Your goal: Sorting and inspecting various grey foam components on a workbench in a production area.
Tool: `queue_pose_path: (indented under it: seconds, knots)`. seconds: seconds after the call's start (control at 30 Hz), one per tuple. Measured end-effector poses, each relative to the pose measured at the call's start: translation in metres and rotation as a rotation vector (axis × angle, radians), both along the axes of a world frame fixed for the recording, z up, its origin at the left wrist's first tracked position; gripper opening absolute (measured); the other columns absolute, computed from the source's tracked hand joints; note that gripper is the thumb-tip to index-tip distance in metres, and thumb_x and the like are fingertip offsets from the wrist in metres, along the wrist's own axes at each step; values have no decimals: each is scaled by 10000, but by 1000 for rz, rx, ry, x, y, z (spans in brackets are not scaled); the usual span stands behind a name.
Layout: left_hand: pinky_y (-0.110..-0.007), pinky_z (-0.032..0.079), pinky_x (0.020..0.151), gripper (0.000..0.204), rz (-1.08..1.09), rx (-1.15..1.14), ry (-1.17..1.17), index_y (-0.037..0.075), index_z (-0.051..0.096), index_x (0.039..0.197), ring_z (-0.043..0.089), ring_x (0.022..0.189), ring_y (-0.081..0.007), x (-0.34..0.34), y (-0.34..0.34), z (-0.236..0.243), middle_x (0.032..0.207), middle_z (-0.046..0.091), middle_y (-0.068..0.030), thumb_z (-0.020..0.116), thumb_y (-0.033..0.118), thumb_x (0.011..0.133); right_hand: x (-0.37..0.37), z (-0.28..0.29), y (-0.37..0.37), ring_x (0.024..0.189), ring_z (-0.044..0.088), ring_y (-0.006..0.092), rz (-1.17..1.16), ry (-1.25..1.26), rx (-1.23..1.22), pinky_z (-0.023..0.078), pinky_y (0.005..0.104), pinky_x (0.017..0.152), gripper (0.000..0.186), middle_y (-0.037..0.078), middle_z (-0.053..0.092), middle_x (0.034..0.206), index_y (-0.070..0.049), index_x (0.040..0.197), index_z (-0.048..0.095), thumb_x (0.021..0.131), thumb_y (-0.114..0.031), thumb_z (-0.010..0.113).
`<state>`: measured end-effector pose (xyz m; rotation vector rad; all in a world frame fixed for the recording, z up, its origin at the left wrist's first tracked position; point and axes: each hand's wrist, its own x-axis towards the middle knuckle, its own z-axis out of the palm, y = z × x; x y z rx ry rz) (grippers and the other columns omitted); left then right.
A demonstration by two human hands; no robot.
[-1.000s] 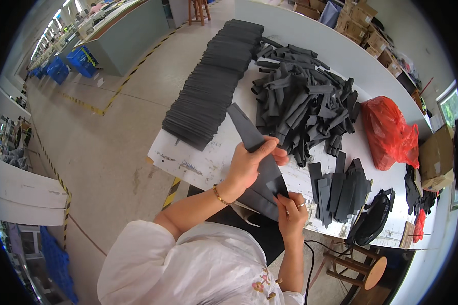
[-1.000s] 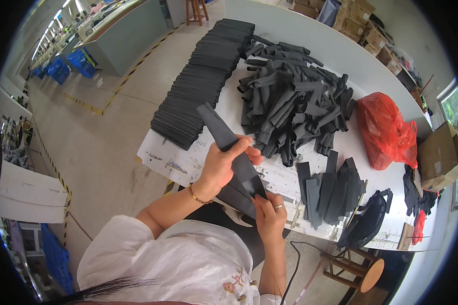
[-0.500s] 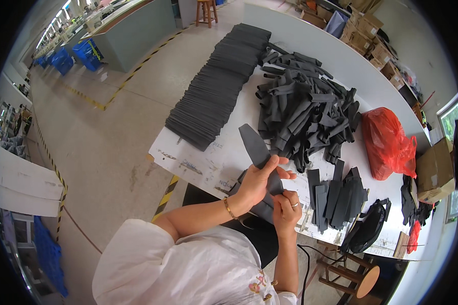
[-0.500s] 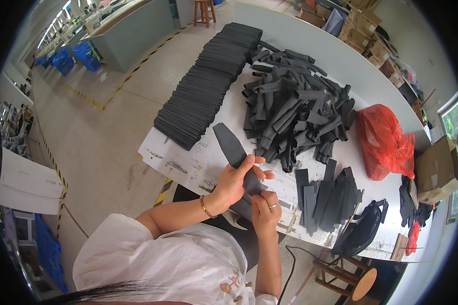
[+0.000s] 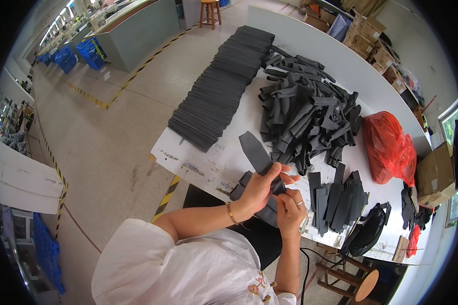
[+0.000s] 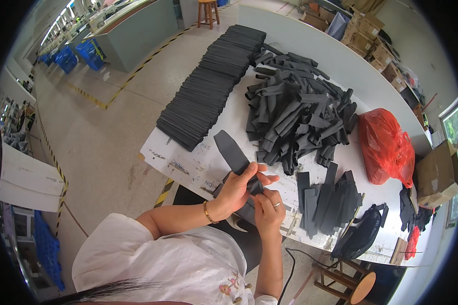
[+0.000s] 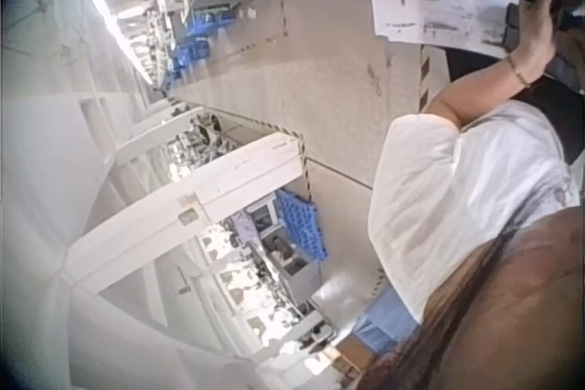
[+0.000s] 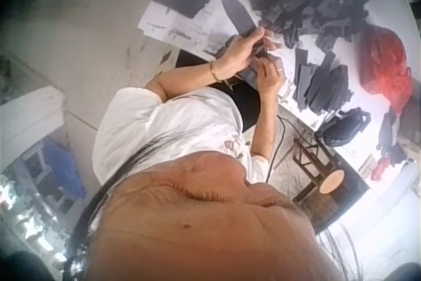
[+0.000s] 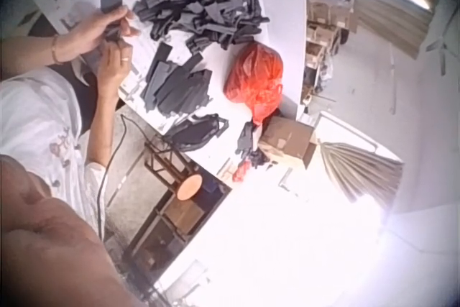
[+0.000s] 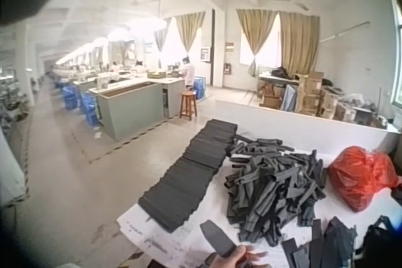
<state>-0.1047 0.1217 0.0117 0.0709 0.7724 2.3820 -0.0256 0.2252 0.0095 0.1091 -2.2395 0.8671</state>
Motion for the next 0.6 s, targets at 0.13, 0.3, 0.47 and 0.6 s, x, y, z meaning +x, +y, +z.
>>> queue_pose_path:
  seconds: [0.13,0.3,0.47,0.6]
  knots:
    - [-375,478,942,346,-2,21,-20,22,596,1093,641,1088,-311,2,2,-2,813,671,-90,553,347,982,-2,0,0,687,593,260,10,-11,2,472,315,581,195,113,600,838,-9,807,621,685,84,741]
    - [-365,490,926,332,-15,17,-56,25,596,1089,638,1095,-308,2,2,-1,824,678,-91,552,337,984,-5,-2,1,699,601,259,15,-13,2,474,316,590,191,108,603,839,-10,811,625,688,77,743]
    - [-359,493,922,333,-29,10,-65,27,597,1091,639,1098,-294,2,1,1,880,695,-102,555,339,982,-6,-4,5,718,612,262,12,-37,2,484,312,607,187,108,610,847,-7,812,627,690,72,744]
    - [-358,498,936,401,-95,-2,-38,-14,591,1142,622,1125,-262,-3,2,-4,1037,693,-136,562,351,978,-7,-5,8,724,620,266,14,-54,-27,493,320,613,178,110,615,868,-5,815,628,698,62,745]
